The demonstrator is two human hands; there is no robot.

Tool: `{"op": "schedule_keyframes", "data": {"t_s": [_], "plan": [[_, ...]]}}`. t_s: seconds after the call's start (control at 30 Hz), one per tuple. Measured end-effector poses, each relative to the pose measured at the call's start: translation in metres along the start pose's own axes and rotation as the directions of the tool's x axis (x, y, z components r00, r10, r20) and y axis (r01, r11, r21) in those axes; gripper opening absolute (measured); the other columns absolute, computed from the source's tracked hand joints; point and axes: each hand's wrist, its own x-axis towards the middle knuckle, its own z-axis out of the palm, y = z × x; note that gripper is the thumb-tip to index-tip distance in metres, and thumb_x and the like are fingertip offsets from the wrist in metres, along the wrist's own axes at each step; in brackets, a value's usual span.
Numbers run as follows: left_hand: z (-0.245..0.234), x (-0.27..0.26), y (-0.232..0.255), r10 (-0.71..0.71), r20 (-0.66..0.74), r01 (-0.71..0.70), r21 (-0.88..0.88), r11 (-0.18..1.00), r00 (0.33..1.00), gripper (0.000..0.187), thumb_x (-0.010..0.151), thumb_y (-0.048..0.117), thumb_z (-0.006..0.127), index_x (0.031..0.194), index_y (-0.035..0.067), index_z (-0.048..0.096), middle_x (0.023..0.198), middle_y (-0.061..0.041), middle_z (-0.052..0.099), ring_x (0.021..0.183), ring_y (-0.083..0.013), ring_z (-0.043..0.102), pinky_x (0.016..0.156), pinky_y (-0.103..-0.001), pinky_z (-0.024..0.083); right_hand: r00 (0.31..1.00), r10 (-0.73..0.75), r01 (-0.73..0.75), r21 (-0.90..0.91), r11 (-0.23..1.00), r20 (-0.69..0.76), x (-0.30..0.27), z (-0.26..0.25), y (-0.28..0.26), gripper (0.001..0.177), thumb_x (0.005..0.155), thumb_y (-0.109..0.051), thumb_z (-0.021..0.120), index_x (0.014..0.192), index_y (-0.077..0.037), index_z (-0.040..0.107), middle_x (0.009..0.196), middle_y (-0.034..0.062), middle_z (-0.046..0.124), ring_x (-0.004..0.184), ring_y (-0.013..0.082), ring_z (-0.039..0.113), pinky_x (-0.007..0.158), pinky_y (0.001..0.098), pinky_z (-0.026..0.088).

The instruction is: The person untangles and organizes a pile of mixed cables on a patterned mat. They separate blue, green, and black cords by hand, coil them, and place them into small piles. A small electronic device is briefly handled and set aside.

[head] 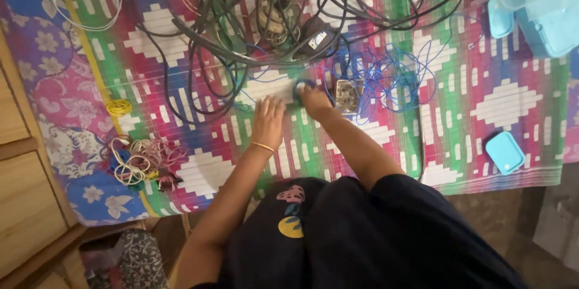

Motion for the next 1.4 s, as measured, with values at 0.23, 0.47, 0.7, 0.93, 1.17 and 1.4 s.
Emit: {"op": "schedule_keyframes", "data": {"t_s": [0.23, 0.47, 0.7, 0.93, 1.17, 1.4], "plan": [[0.006, 0.01, 0.005, -0.009, -0.11, -0.035, -0.394, 0.918, 0.994, 0.055, 0.086, 0.008, 0.07, 0.138, -0.002, 0.055, 0.137, -0.022, 0.058, 0.13, -0.0407, 0.049, 0.109, -0.047, 0.039, 0.914, -0.266, 0.406, 0.678, 0.613, -0.307, -0.078, -0.067, -0.004, 0.013, 0.101, -0.016, 0.069, 0.106, -0.004, 0.068, 0.096, 0.0151, 0.068, 0.082, 0.0252, 0.067, 0.07, 0.0381, 0.054], [-0.009, 0.04, 0.029, -0.417, 0.055, 0.276, -0.826, 0.492, 0.907, 0.021, 0.091, 0.022, 0.081, 0.094, 0.002, 0.072, 0.078, -0.006, 0.07, 0.07, -0.0131, 0.061, 0.065, -0.029, 0.05, 0.952, 0.163, 0.164, 0.88, 0.446, -0.26, -0.118, -0.129, 0.008, 0.017, 0.091, -0.017, 0.074, 0.096, -0.001, 0.073, 0.072, 0.0035, 0.068, 0.056, 0.0088, 0.06, 0.049, 0.0277, 0.05], [-0.08, 0.052, 0.055, -0.544, 0.167, 0.169, -0.984, -0.047, 0.822, 0.025, 0.091, 0.026, 0.08, 0.085, 0.004, 0.07, 0.071, 0.0, 0.065, 0.059, -0.0089, 0.055, 0.053, -0.026, 0.042, 0.957, 0.006, 0.286, 0.944, 0.167, -0.291, -0.135, -0.186, 0.021, 0.024, 0.101, -0.023, 0.068, 0.087, -0.004, 0.074, 0.073, -0.0001, 0.069, 0.06, 0.0057, 0.059, 0.052, 0.0217, 0.044], [-0.143, 0.039, 0.103, -0.491, -0.056, 0.127, -0.935, 0.332, 0.869, 0.02, 0.088, 0.018, 0.084, 0.097, 0.003, 0.073, 0.079, 0.002, 0.066, 0.064, -0.005, 0.054, 0.055, -0.022, 0.043, 0.94, -0.166, 0.283, 0.953, -0.105, -0.297, -0.192, -0.279, 0.006, 0.026, 0.105, -0.025, 0.062, 0.088, -0.005, 0.068, 0.07, 0.003, 0.066, 0.059, 0.0116, 0.057, 0.057, 0.0248, 0.043], [-0.167, 0.025, 0.11, -0.441, -0.059, 0.024, -0.983, 0.181, 0.896, 0.02, 0.09, 0.012, 0.078, 0.107, 0.001, 0.077, 0.08, 0.0, 0.069, 0.068, -0.0085, 0.061, 0.06, -0.025, 0.051, 0.881, -0.418, 0.035, 0.91, -0.413, -0.223, -0.209, -0.282, 0.022, 0.03, 0.11, -0.029, 0.055, 0.091, -0.007, 0.061, 0.062, -0.0016, 0.051, 0.047, 0.0061, 0.034, 0.05, 0.0245, 0.026], [-0.207, 0.031, 0.099, -0.499, -0.132, -0.242, -0.957, -0.162, 0.857, 0.01, 0.092, 0.005, 0.075, 0.1, -0.001, 0.073, 0.094, -0.007, 0.074, 0.085, -0.0156, 0.072, 0.075, -0.028, 0.061, 0.916, -0.295, 0.177, 0.933, -0.315, -0.273, -0.229, -0.281, 0.026, 0.029, 0.109, -0.028, 0.054, 0.089, -0.008, 0.06, 0.059, -0.0092, 0.037, 0.048, 0.0039, 0.029, 0.045, 0.0222, 0.023]]}}
